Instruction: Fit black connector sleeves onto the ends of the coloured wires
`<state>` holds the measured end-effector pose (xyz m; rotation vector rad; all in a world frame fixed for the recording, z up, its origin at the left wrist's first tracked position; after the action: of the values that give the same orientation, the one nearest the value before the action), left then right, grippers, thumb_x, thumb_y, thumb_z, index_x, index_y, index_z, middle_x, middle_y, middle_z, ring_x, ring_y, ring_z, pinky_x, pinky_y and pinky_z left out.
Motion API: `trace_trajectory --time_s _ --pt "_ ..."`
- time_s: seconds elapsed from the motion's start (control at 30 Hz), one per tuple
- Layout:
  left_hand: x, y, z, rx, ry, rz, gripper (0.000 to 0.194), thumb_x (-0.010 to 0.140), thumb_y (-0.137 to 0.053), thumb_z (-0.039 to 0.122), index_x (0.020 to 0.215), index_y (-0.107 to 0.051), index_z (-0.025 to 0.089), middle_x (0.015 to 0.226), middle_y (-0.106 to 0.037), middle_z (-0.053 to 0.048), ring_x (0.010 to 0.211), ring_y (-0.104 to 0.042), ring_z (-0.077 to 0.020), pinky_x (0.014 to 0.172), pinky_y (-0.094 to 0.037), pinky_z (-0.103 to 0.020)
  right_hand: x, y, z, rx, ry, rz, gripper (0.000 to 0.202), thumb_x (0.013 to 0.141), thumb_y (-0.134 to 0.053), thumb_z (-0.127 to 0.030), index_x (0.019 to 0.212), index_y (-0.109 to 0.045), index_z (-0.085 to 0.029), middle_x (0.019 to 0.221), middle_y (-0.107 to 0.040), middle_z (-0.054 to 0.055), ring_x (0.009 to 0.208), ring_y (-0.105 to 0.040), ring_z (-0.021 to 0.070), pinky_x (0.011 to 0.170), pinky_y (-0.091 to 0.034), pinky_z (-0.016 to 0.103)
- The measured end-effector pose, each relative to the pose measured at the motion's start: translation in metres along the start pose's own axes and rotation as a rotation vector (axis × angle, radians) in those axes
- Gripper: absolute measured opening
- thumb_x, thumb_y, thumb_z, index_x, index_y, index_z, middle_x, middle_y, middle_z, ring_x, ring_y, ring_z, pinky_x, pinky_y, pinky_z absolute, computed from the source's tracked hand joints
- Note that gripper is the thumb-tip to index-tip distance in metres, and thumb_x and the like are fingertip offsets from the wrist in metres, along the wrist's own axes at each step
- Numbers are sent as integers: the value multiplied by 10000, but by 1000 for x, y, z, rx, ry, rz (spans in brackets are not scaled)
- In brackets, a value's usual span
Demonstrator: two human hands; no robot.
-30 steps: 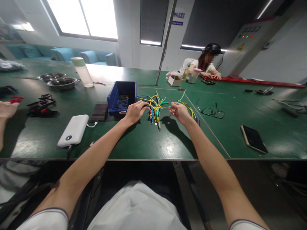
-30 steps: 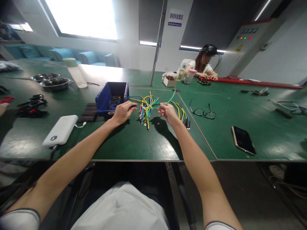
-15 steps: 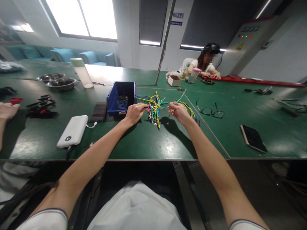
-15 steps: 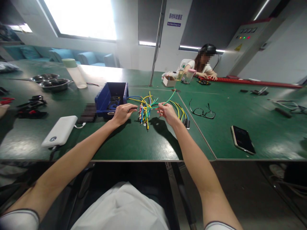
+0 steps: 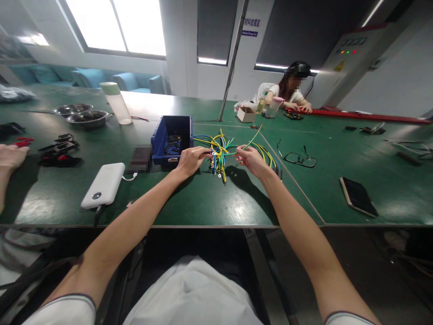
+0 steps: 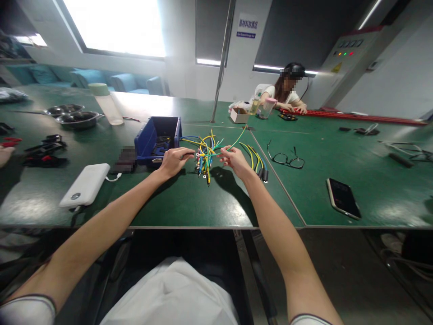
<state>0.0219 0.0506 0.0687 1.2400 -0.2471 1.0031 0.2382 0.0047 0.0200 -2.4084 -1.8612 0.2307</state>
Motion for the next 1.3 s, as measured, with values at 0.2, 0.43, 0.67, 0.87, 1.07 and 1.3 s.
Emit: trace_trajectory --time_s 0.2,0.43,0.67,0.87,1.07,1.3 --pt "-1 -2 1 0 -22 -6 226 919 -564 355 1061 -704 248 1049 -731 -12 937 -684 -173 763 -482 -264 0 0 0 -13 11 -6 218 744 -742 -287 834 -565 -198 749 -697 26 520 -608 81 421 -431 151" --pt "-1 -3 3 16 -37 -9 229 925 -556 356 1070 -697 247 1050 -729 -3 928 -682 -169 756 -478 -260 1 0 1 -24 13 -11 265 717 -769 -316 834 -563 -199 757 -699 30 525 -606 83 424 -430 155" --pt "-1 -4 4 16 -48 -30 233 931 -543 348 1076 -692 242 1065 -724 -14 946 -677 -173 774 -483 -267 2 -1 2 -39 15 -25 291 702 -778 -347 835 -563 -203 766 -703 31 530 -609 85 426 -430 156" --pt "-2 -6 5 25 -60 -40 227 934 -536 326 1071 -695 240 1061 -725 -21 951 -677 -174 767 -483 -265 1 -2 2 -33 15 -26 306 679 -791 -345 830 -564 -206 761 -702 25 531 -605 84 424 -420 155" --pt "-2 -6 6 32 -67 -35 221 936 -535 326 1073 -691 249 1063 -724 -11 950 -677 -165 752 -475 -255 -1 -3 1 -29 11 -19 325 657 -806 -352 825 -567 -207 755 -700 23 529 -600 83 420 -414 154" --pt "-2 -5 7 41 -74 -37 210 933 -543 316 1068 -689 249 1045 -726 -2 936 -677 -160 740 -465 -251 0 -3 1 -47 4 -17 361 630 -826 -368 823 -571 -202 759 -703 27 528 -588 77 423 -409 151"
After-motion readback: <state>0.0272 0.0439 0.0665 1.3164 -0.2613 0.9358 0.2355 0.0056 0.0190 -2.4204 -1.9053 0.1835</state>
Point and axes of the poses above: each hand's wrist, its own x-axis towards the middle knuckle, its own y-axis out of the back of the hand, z = x × y, the point moved 9 cm from there along x, towards the middle knuckle
